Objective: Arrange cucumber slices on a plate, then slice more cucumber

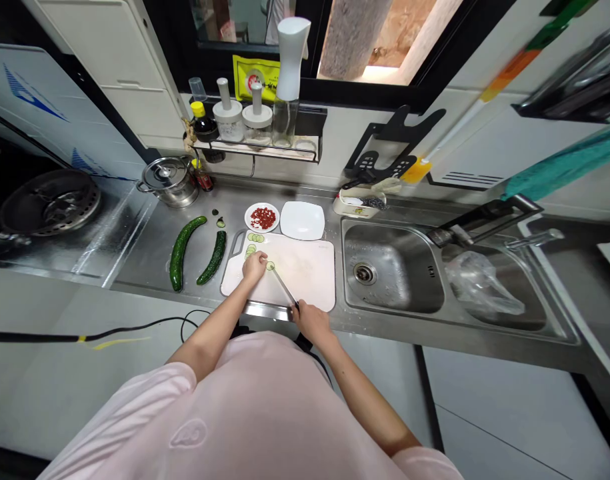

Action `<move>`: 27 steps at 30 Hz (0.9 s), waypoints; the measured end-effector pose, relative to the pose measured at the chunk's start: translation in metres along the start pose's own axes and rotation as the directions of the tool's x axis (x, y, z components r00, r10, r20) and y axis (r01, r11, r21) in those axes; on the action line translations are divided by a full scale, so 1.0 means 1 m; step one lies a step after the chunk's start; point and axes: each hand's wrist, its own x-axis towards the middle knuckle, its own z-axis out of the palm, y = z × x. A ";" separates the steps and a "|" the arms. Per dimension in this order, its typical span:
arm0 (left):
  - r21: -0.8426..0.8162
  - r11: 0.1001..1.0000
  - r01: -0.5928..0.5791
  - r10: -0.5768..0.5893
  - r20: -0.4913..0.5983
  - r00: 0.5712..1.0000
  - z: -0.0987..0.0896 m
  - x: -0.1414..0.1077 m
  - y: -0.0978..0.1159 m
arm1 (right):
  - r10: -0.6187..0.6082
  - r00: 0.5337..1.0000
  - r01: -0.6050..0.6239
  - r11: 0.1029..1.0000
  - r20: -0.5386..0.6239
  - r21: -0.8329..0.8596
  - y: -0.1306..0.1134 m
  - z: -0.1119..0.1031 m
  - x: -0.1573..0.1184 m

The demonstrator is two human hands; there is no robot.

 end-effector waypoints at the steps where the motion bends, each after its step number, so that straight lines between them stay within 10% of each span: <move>1: 0.000 1.000 0.001 -0.001 0.002 1.000 0.000 0.000 0.000 | -0.003 1.000 0.003 1.000 -0.001 0.002 0.001 0.001 0.000; 27: 0.001 1.000 0.003 -0.003 0.011 1.000 -0.001 0.001 0.001 | -0.010 1.000 0.010 1.000 0.023 0.011 -0.005 -0.005 0.015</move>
